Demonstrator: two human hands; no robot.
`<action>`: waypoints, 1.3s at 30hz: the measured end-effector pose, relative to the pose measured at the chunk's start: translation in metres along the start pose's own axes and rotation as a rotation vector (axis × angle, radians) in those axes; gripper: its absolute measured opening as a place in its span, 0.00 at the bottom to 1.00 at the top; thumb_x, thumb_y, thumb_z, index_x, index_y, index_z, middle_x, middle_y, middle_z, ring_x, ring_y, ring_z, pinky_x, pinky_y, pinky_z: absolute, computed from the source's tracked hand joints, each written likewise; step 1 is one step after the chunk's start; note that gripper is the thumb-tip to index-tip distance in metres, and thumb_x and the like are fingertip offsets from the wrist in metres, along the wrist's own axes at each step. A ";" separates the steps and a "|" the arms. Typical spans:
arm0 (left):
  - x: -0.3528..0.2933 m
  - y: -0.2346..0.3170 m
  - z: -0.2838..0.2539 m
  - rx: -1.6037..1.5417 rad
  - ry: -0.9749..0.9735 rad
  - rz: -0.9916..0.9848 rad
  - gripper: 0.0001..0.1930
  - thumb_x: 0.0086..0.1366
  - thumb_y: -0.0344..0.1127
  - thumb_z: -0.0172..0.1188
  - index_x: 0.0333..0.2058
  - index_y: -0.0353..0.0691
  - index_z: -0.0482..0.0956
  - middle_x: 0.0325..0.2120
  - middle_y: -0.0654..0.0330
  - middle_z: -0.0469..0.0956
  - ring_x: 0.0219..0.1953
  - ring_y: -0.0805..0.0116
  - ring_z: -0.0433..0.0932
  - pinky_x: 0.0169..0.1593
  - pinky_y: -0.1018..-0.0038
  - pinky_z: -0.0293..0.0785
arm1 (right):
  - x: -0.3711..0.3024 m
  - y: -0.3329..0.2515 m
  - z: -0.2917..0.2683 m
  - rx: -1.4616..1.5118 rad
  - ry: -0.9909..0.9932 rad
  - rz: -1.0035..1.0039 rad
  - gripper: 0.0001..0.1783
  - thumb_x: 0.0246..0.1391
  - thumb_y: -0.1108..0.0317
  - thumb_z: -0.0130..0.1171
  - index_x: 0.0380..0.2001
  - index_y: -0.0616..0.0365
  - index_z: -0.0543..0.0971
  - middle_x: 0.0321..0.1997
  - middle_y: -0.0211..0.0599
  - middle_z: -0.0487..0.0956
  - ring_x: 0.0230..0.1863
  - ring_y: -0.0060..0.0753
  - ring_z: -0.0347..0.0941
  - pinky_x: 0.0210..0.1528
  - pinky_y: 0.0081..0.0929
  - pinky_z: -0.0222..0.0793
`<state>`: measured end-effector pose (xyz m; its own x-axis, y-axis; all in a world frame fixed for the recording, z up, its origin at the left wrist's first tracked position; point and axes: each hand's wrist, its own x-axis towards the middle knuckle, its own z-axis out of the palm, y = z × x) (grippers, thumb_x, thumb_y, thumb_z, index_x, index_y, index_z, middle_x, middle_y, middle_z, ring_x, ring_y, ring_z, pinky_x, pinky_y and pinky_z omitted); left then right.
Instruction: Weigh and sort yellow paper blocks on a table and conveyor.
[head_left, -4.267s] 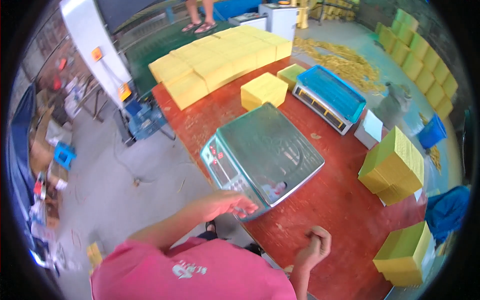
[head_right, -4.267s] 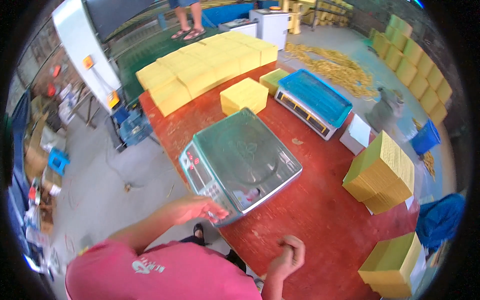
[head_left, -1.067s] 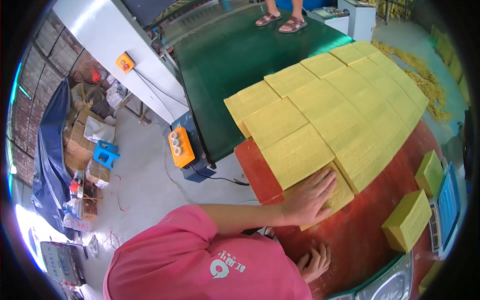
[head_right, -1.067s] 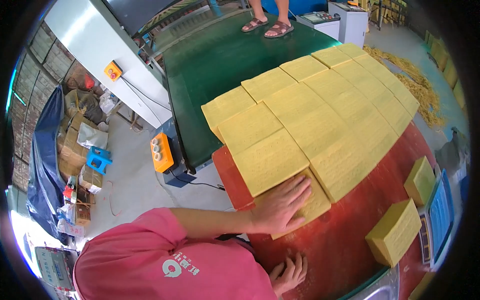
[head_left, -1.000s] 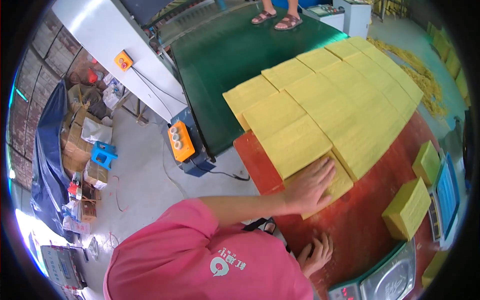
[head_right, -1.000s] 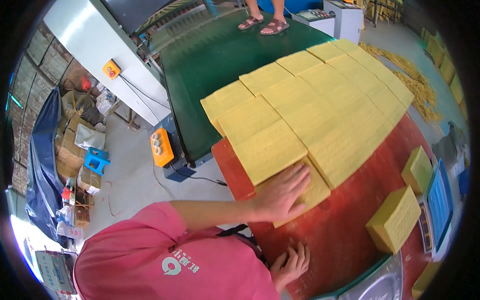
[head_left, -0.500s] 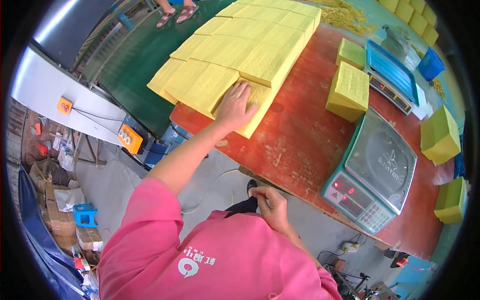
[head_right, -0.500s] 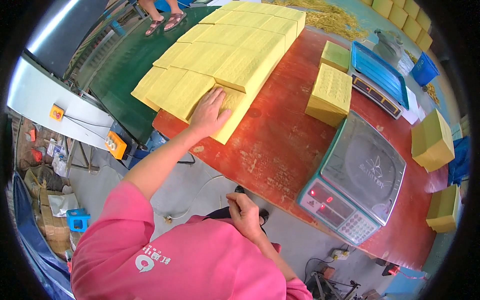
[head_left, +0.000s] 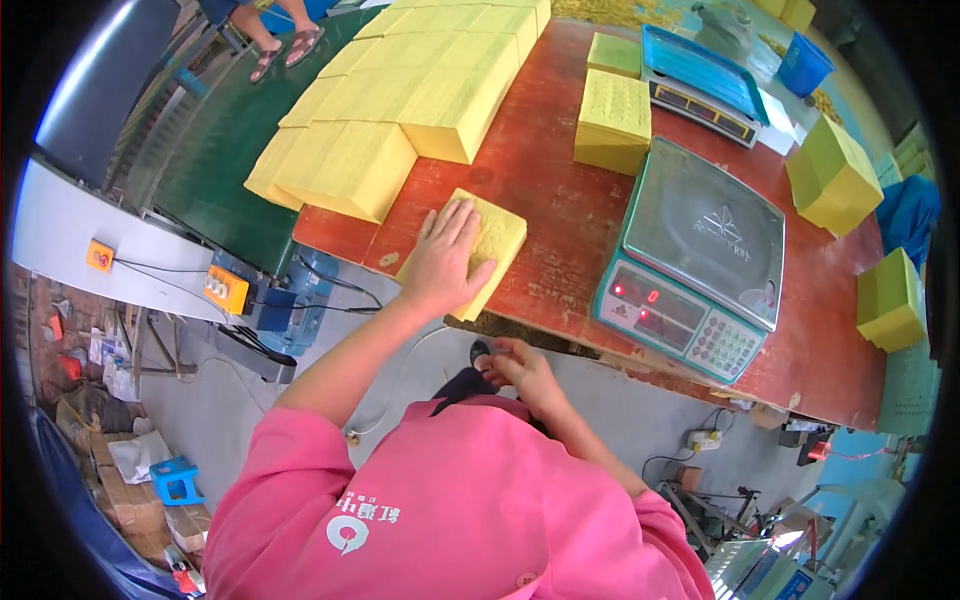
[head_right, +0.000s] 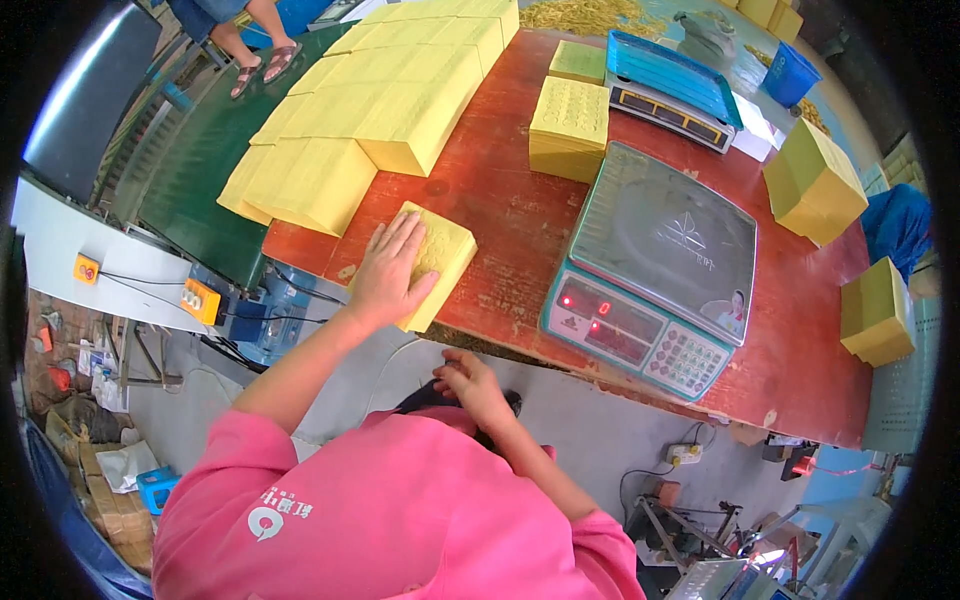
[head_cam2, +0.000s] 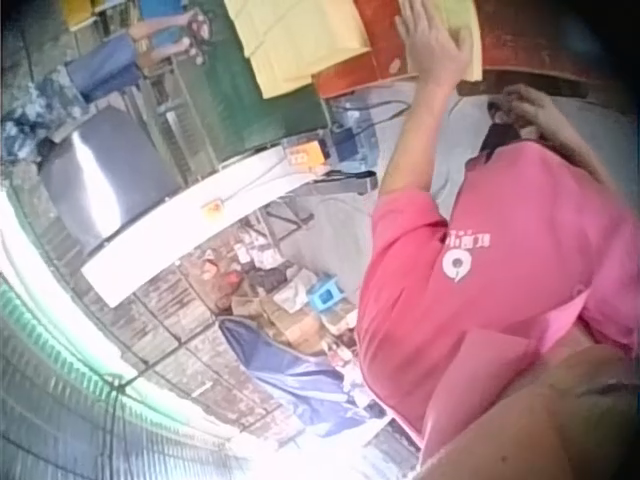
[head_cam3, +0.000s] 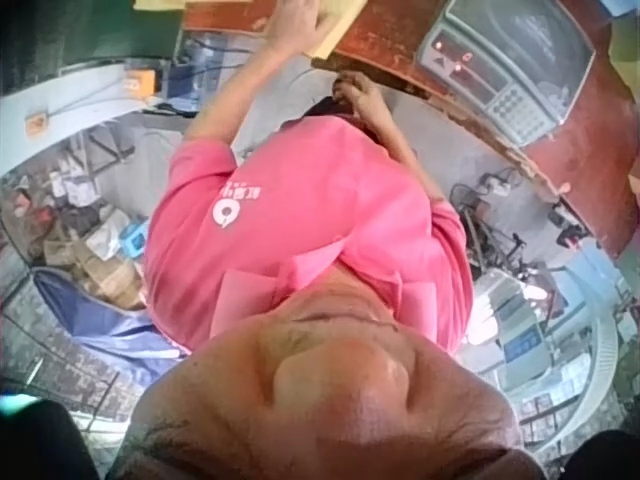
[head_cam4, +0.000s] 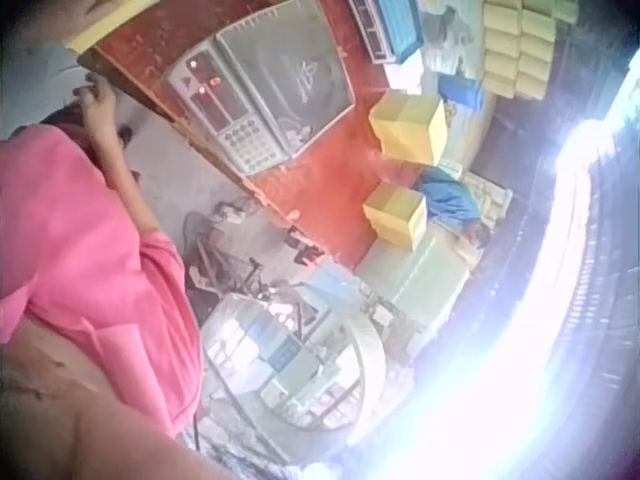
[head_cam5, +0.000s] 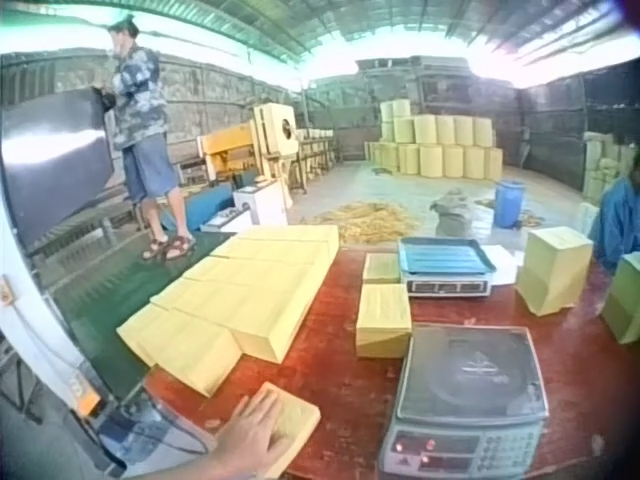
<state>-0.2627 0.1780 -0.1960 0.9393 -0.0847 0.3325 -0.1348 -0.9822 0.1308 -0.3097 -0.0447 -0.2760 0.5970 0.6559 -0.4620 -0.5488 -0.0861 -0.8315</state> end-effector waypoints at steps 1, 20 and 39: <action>0.002 0.006 0.002 -0.002 -0.008 -0.010 0.35 0.63 0.47 0.57 0.60 0.25 0.64 0.64 0.41 0.61 0.69 0.45 0.57 0.70 0.49 0.51 | 0.003 -0.002 -0.005 0.174 -0.034 0.056 0.26 0.63 0.67 0.51 0.61 0.68 0.64 0.50 0.45 0.79 0.45 0.37 0.79 0.47 0.29 0.74; 0.015 -0.016 0.007 -0.384 -0.018 0.056 0.34 0.61 0.46 0.62 0.63 0.37 0.66 0.67 0.38 0.54 0.66 0.37 0.58 0.67 0.52 0.58 | 0.039 -0.006 0.018 0.907 -0.048 0.150 0.18 0.63 0.65 0.52 0.52 0.65 0.72 0.53 0.47 0.77 0.56 0.47 0.73 0.61 0.41 0.68; 0.236 -0.189 0.064 0.150 -0.089 -0.062 0.37 0.73 0.58 0.39 0.66 0.30 0.56 0.69 0.44 0.53 0.72 0.51 0.50 0.73 0.56 0.44 | 0.041 -0.024 0.050 0.730 0.386 0.115 0.16 0.64 0.65 0.48 0.46 0.66 0.76 0.37 0.42 0.81 0.39 0.34 0.77 0.45 0.29 0.73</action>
<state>0.0046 0.3327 -0.2020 0.9693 -0.0314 0.2438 -0.0338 -0.9994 0.0054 -0.3007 0.0219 -0.2595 0.5998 0.3582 -0.7155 -0.7806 0.4582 -0.4250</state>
